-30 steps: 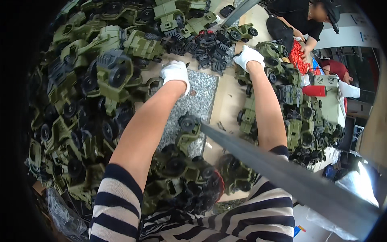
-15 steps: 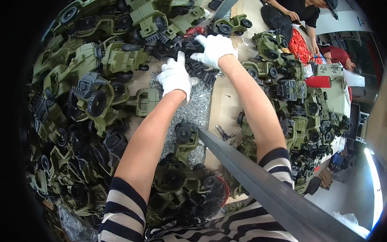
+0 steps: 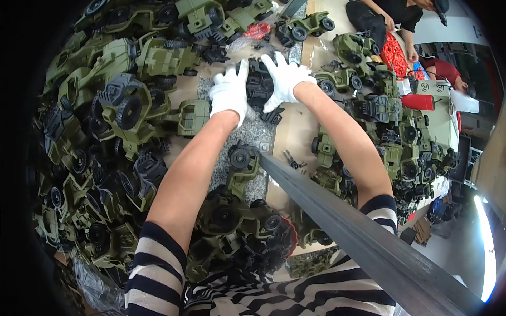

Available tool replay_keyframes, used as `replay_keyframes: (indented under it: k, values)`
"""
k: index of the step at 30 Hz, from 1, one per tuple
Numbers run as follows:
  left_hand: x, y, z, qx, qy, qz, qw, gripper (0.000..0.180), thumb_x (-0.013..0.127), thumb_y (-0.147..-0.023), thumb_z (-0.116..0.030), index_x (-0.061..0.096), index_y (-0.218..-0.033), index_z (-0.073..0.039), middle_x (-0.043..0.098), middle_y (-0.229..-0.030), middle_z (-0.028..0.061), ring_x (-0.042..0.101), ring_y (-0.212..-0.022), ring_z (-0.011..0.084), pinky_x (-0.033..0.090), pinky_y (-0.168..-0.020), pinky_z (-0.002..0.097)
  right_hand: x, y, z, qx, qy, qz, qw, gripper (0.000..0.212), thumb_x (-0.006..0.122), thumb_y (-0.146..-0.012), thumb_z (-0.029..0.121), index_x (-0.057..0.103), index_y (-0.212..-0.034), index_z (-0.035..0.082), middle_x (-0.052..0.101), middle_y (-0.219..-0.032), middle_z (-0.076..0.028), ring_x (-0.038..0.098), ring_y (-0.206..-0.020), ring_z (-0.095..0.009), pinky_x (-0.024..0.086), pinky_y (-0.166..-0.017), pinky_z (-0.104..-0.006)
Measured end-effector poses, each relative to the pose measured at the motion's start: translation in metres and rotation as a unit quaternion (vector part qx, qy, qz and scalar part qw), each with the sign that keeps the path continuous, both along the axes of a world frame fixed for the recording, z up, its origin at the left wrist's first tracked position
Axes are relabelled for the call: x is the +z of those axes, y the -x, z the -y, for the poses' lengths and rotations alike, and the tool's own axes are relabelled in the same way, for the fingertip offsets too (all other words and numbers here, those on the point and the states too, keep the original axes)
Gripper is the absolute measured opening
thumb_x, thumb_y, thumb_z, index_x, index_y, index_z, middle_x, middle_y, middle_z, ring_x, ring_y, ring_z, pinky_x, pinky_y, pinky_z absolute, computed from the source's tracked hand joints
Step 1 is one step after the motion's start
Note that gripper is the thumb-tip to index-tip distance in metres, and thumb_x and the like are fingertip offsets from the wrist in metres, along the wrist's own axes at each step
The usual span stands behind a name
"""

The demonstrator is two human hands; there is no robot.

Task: The person assembles green plastic toy tanks by hand, picking up individual components from a large pile on a table and snapping them together. The person places the completed tank bodies into a red bowl and continues to sort through the pile to find and attach smaller black parts, such as turrets and wheels, to the main bodies.

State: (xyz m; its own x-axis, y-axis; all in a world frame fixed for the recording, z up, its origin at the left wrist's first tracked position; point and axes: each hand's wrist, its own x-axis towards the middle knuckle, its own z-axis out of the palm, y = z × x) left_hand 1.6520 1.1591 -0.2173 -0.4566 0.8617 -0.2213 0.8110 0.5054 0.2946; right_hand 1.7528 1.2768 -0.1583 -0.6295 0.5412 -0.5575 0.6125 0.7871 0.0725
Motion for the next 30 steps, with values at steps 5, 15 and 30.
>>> replay_keyframes:
  k: [5,15,30]
  values:
    - [0.001,-0.002,0.002,0.053,-0.051,0.059,0.996,0.120,0.089,-0.058,-0.017,0.019,-0.156,-0.008,0.049,-0.132,0.0187,0.061,-0.112,0.0348,0.054,-0.092,0.0434,-0.006,-0.002,0.025,-0.042,0.046,-0.115,0.991,0.127,0.089,-0.056,0.048,0.019,-0.156,0.013,0.026,-0.158,-0.020,0.043,-0.135,-0.043,0.042,-0.108,-0.0529]
    - [0.014,0.014,-0.004,-0.022,-0.057,0.122,0.991,0.087,0.079,-0.070,-0.012,0.038,-0.145,-0.027,0.040,-0.145,0.0234,0.065,-0.108,0.0419,0.054,-0.092,0.0483,-0.028,-0.011,0.035,-0.013,-0.059,-0.204,0.977,0.082,0.077,-0.075,0.029,0.040,-0.148,0.017,0.028,-0.157,-0.023,0.059,-0.114,-0.041,0.050,-0.098,-0.0489]
    - [0.074,0.018,0.017,0.125,-0.216,0.203,0.947,0.068,0.080,-0.070,-0.039,0.063,-0.126,-0.004,0.068,-0.117,0.0187,0.068,-0.106,0.0293,0.053,-0.093,0.0386,0.028,-0.029,0.025,-0.117,0.080,-0.498,0.855,0.029,0.070,-0.083,0.010,0.072,-0.112,0.009,0.072,-0.109,-0.008,0.069,-0.089,-0.018,0.053,-0.085,-0.0288]
